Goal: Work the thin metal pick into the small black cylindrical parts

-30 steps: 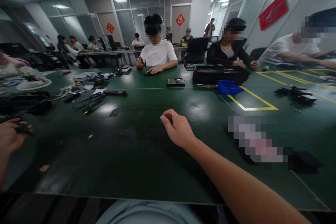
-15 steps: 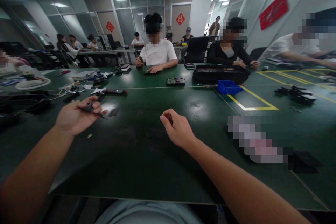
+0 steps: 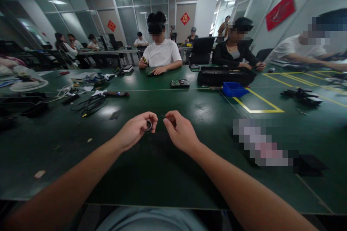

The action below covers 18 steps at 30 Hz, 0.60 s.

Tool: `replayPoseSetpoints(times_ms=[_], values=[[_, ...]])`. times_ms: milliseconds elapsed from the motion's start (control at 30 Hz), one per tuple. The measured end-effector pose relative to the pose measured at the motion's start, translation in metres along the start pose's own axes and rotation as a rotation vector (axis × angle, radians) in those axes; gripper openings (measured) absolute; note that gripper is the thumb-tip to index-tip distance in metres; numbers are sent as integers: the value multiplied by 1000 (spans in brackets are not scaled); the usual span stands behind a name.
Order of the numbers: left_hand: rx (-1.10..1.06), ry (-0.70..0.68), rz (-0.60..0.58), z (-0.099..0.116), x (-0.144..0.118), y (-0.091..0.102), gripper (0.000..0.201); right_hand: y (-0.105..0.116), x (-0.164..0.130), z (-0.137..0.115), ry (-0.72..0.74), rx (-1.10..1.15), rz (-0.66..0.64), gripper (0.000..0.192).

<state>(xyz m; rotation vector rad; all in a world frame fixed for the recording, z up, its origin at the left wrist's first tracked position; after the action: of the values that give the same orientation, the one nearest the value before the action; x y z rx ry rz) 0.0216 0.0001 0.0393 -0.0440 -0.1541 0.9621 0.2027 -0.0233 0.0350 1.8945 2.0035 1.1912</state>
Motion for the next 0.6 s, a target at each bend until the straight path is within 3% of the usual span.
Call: replayPoseSetpoints(times_ms=[100, 200, 400, 600], values=[[337, 22, 18, -18, 2, 8, 29, -1, 1, 2, -27, -7, -20, 17], [606, 28, 35, -33, 2, 19, 43, -1, 2, 3, -43, -17, -43, 18], [772, -50, 9, -46, 3, 29, 26, 5, 2, -2, -35, -66, -2, 25], [798, -80, 13, -47, 5, 31, 35, 8, -3, -3, 16, 70, 125, 23]])
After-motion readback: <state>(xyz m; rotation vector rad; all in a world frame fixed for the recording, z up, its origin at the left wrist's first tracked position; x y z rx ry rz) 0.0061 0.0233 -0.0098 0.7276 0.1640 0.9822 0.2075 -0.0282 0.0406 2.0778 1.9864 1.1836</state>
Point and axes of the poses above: each hand's wrist, its own x-axis towards the middle knuckle, its own y-axis out of the back of the hand, z = x × y, the point moved 2 cm from there along x, towards the middle knuckle, and after that the axes turned 5 degrees about -z, right-handed, at the moved point
